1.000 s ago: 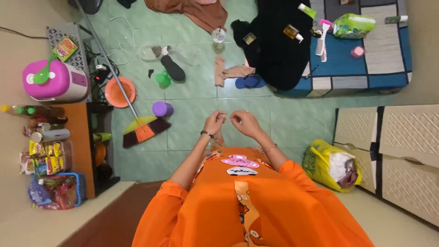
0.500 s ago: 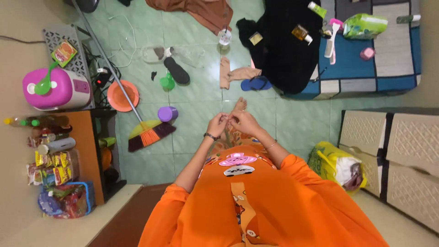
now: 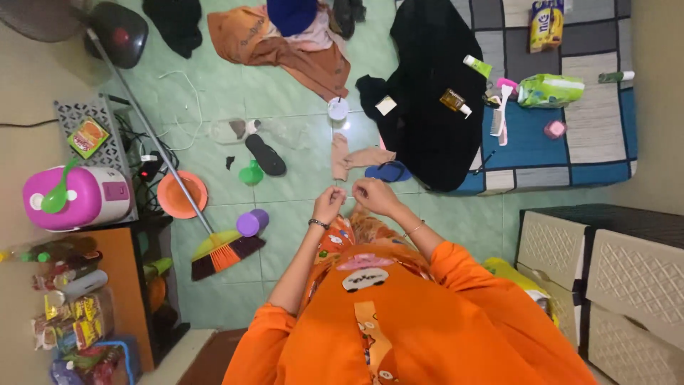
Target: Picking up various items from the floor and placing them on a cabinet or in a storage bin to tidy the room
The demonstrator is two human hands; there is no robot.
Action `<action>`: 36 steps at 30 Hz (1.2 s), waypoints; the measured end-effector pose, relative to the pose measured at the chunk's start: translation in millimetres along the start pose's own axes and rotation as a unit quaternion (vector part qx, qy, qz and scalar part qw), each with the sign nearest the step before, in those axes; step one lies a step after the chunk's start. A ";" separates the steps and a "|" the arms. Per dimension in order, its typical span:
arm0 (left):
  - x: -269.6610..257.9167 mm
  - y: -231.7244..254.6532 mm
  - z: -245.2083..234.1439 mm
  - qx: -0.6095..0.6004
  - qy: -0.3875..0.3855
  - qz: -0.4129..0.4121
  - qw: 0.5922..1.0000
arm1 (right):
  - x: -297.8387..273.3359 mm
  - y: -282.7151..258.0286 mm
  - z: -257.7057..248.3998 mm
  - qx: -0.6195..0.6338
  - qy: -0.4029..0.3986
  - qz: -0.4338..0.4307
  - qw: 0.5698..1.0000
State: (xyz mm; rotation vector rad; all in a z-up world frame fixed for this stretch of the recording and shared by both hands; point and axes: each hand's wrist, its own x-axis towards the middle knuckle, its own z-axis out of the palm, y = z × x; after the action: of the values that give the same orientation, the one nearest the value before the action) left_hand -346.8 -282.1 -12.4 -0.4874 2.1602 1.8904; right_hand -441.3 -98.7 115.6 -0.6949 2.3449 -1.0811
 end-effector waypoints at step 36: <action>464.4 -406.8 134.9 0.339 -0.246 -0.140 0.897 | 273.7 569.6 269.2 -0.097 0.023 0.382 0.919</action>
State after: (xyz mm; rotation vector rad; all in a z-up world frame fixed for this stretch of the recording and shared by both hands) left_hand -619.5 -239.6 -580.9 -0.1371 2.0648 0.8829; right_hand -632.5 -95.3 -544.1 0.2111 2.4293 -0.5156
